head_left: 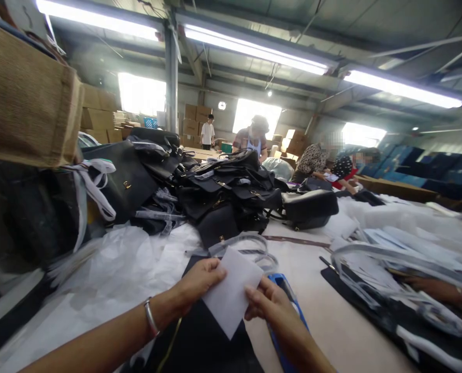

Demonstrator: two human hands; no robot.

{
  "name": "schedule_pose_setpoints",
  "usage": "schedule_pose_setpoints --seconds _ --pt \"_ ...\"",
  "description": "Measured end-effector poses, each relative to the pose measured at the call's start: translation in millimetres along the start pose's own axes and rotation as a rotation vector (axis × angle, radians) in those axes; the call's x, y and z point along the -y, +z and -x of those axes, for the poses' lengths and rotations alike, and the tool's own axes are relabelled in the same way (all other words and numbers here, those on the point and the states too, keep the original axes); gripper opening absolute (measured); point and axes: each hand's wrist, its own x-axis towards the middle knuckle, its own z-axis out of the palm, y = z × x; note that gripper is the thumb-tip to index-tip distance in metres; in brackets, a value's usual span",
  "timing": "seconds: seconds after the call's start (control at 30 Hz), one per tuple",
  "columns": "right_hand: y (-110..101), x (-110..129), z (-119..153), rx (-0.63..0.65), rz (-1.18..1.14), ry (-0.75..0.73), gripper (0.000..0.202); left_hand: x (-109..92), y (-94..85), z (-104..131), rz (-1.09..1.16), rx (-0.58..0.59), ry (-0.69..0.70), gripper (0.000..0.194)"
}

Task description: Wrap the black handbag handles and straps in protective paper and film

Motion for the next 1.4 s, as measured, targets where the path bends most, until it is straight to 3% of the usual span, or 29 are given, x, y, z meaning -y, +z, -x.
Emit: schedule_pose_setpoints --seconds 0.1,0.2,0.27,0.4,0.5,0.63,0.8,0.93,1.03,1.1,1.23,1.4 --pt "5 -6 -6 -0.012 -0.003 0.000 0.041 7 -1.9 1 0.058 0.004 -0.006 0.041" --pt "4 -6 -11 -0.005 0.010 0.006 0.039 6 -5.7 4 0.118 0.152 -0.044 0.042" --pt "-3 -9 -12 -0.023 0.077 0.032 0.038 2 -11.4 7 0.115 0.179 -0.058 0.040" --pt "-22 -27 -4 -0.143 0.406 0.165 0.048 -5 -30.0 17 0.019 -0.060 -0.067 0.034" --pt "-26 -38 5 -0.028 0.541 0.358 0.051 -5 -40.4 25 -0.076 -0.219 -0.082 0.031" --pt "-15 -38 0 -0.016 0.624 0.420 0.040 1 -40.1 30 -0.134 -0.272 -0.120 0.029" --pt "-4 -31 -16 -0.044 0.515 0.457 0.022 16 -33.8 33 -0.033 -0.262 -0.165 0.026" --pt "-3 -26 -11 -0.108 0.265 0.233 0.031 24 -20.2 36 0.107 -0.312 -0.137 0.020" --pt "-1 -25 -4 -0.128 0.142 0.105 0.040 25 1.5 35 0.240 -0.353 -0.171 0.015" --pt "1 -28 -2 -0.141 0.103 0.063 0.042 22 19.3 32 0.343 -0.305 -0.157 0.016" --pt "2 -38 -5 -0.205 0.127 0.036 0.042 13 51.3 24 0.443 -0.167 -0.106 0.025" --pt "0 -43 -1 -0.401 0.320 -0.056 0.032 10 65.9 15 0.350 -0.202 -0.037 0.028"
